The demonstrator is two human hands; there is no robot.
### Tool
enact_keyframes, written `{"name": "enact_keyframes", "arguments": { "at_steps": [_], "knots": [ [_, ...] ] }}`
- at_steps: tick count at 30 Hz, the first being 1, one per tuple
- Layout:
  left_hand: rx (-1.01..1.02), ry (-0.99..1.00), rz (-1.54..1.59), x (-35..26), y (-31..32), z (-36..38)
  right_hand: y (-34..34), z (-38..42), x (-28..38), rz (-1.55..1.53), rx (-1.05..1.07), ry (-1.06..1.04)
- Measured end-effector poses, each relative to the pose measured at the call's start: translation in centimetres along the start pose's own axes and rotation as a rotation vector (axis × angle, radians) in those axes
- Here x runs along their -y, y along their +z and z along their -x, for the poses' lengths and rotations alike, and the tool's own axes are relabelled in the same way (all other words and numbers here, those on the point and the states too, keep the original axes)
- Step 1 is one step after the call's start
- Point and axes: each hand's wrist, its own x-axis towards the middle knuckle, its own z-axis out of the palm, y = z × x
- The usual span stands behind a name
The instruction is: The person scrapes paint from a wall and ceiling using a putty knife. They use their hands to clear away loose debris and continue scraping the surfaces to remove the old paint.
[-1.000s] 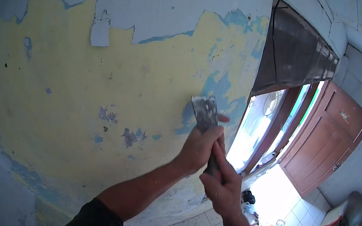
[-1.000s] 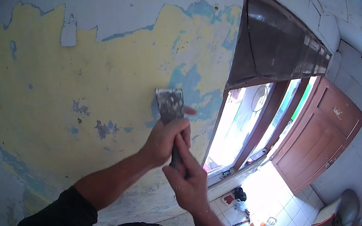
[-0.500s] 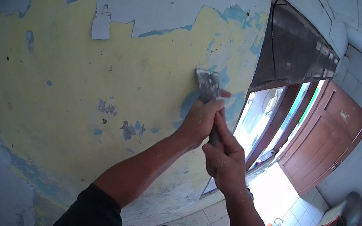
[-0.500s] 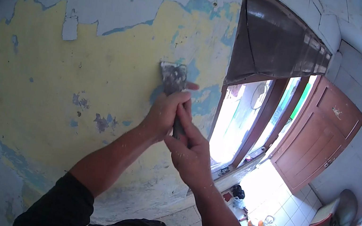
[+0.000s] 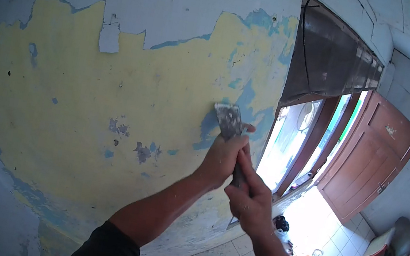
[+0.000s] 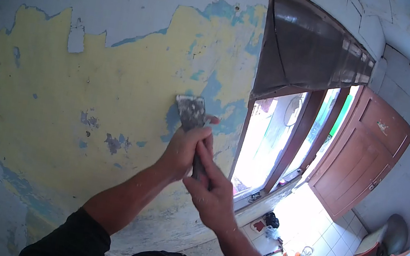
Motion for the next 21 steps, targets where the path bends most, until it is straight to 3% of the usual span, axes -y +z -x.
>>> {"name": "enact_keyframes", "arguments": {
  "at_steps": [3, 4, 7, 9, 11, 13, 15, 18, 21],
  "knots": [
    [0.009, 0.025, -0.155, -1.3, -0.8, -2.5, 0.9, -2.4, 2.2, 0.081, -0.039, 0.136],
    [0.064, 0.064, -0.122, -2.4, -0.5, -3.9, 0.7, -3.9, 1.4, 0.064, -0.086, -0.023],
    [0.03, 0.053, -0.062, -5.3, 2.6, -6.0, 0.0, -5.4, 5.4, -0.251, -0.051, 0.006],
    [0.043, 0.072, -0.024, -3.7, 2.3, -5.6, -0.7, -4.7, 4.3, -0.264, -0.033, 0.006],
    [0.035, 0.182, -0.274, 0.9, 0.4, -4.6, -1.0, -2.3, 1.8, -0.33, -0.033, 0.142],
    [-0.006, 0.082, -0.305, 3.8, -0.2, -1.4, -0.7, 0.4, -1.3, -0.226, -0.081, 0.19],
    [-0.027, -0.081, -0.102, 5.7, -0.3, 1.5, -0.5, 3.3, -4.6, -0.084, -0.087, 0.099],
    [-0.003, -0.094, -0.075, 5.1, 0.2, 3.0, 0.1, 4.4, -3.5, -0.17, -0.085, 0.125],
    [0.001, 0.006, -0.146, 3.1, -0.6, -1.6, -0.6, 0.1, -2.5, -0.214, -0.073, 0.189]
  ]
}}
